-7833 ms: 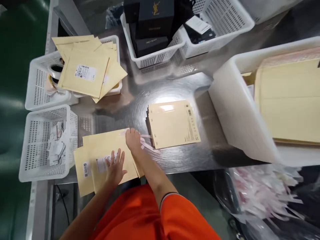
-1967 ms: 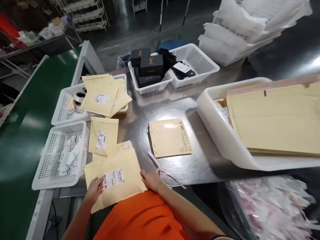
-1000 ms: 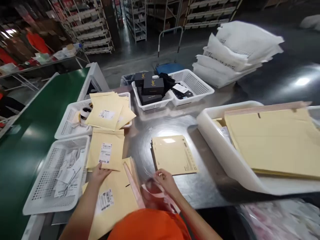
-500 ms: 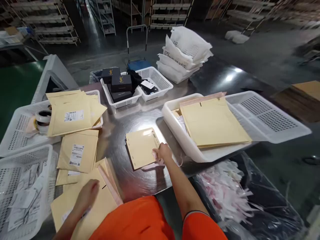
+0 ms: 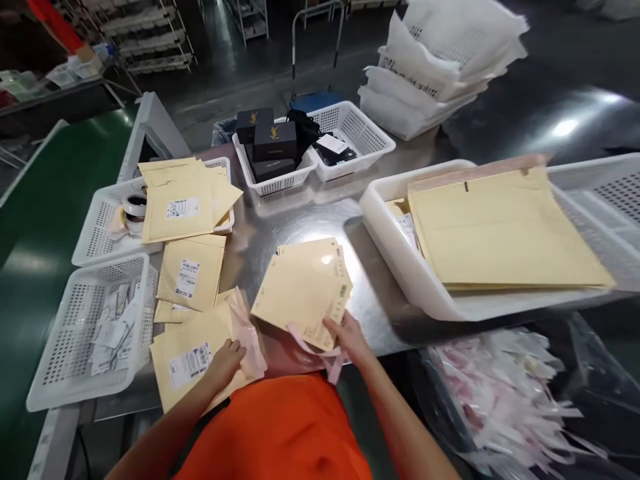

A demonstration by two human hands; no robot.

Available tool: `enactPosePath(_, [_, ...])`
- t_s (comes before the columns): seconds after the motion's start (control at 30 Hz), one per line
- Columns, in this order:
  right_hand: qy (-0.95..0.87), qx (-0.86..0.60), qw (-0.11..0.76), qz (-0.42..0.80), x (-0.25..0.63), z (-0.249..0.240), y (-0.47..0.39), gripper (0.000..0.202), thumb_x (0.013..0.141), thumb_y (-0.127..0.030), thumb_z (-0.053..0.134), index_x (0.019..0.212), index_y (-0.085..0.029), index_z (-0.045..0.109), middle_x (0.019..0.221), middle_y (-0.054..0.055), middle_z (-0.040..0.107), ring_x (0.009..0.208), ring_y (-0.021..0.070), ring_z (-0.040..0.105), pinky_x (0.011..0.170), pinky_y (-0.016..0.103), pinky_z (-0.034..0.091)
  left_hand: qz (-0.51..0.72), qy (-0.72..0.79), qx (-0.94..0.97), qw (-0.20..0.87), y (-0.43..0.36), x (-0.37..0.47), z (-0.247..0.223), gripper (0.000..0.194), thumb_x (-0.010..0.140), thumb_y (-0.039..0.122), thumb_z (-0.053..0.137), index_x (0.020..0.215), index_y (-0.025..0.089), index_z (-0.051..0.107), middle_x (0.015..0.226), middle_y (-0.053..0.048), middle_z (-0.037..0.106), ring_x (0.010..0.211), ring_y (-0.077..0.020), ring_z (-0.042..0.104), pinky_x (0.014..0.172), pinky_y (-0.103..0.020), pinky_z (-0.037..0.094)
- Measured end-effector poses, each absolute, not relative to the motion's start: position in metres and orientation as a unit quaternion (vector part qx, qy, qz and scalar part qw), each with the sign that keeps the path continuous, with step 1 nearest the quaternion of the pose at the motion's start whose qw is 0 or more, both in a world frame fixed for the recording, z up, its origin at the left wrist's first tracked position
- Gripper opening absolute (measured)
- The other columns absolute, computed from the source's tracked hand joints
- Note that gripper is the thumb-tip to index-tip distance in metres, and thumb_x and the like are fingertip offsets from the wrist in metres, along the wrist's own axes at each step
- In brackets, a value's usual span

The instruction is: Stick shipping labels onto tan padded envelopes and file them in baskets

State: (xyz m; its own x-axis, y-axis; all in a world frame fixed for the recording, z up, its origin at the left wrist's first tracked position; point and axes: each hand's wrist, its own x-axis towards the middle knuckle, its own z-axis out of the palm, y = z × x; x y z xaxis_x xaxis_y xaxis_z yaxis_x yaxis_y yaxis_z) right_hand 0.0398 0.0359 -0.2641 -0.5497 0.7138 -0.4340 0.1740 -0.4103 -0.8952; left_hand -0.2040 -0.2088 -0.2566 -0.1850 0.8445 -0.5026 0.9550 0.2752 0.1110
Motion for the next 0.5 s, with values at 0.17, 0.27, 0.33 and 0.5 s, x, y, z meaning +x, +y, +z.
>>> enactPosePath(0.17, [-0.583, -0.351, 0.148, 0.718, 0.005, -0.258, 0.011, 0.054, 0.064, -0.046, 0.073, 0.108, -0.019, 0.057, 0.114, 0.013, 0.067, 0.107, 0.0299, 0.062, 0.093, 0.047, 0.050, -0.086, 0.764, 0.597, 0.228, -0.209, -0.203, -0.252, 0.024, 0.090, 0.013, 0.039, 0.105, 0.015, 0.057, 0.110, -0.009, 0.059, 0.102, -0.0228, 0.054, 0.085, -0.034, 0.045])
enactPosePath(0.27, [-0.606, -0.301, 0.047, 0.734, 0.013, -0.252, 0.016, 0.056, 0.066, -0.047, 0.068, 0.113, -0.019, 0.058, 0.112, 0.013, 0.069, 0.102, 0.0306, 0.065, 0.086, 0.047, 0.053, -0.068, 0.753, 0.612, 0.231, -0.210, -0.201, -0.251, 0.021, 0.092, 0.014, 0.040, 0.103, 0.015, 0.058, 0.108, -0.009, 0.060, 0.102, -0.0222, 0.053, 0.086, -0.033, 0.044])
enactPosePath(0.33, [-0.630, -0.280, -0.034, 0.723, 0.018, -0.246, 0.020, 0.053, 0.070, -0.045, 0.063, 0.116, -0.020, 0.059, 0.110, 0.012, 0.069, 0.100, 0.0304, 0.066, 0.084, 0.046, 0.054, -0.057, 0.733, 0.634, 0.240, -0.210, -0.196, -0.249, 0.020, 0.091, 0.012, 0.041, 0.100, 0.017, 0.059, 0.107, -0.008, 0.060, 0.102, -0.0214, 0.053, 0.086, -0.032, 0.044])
enactPosePath(0.5, [-0.744, -0.246, -0.082, 0.616, -0.009, -0.242, 0.007, 0.042, 0.081, -0.035, 0.056, 0.121, -0.022, 0.060, 0.109, 0.011, 0.070, 0.106, 0.0293, 0.063, 0.086, 0.044, 0.051, -0.019, 0.688, 0.682, 0.248, -0.188, -0.177, -0.232, 0.020, 0.092, 0.013, 0.041, 0.099, 0.019, 0.059, 0.107, -0.006, 0.060, 0.102, -0.0209, 0.052, 0.087, -0.031, 0.044])
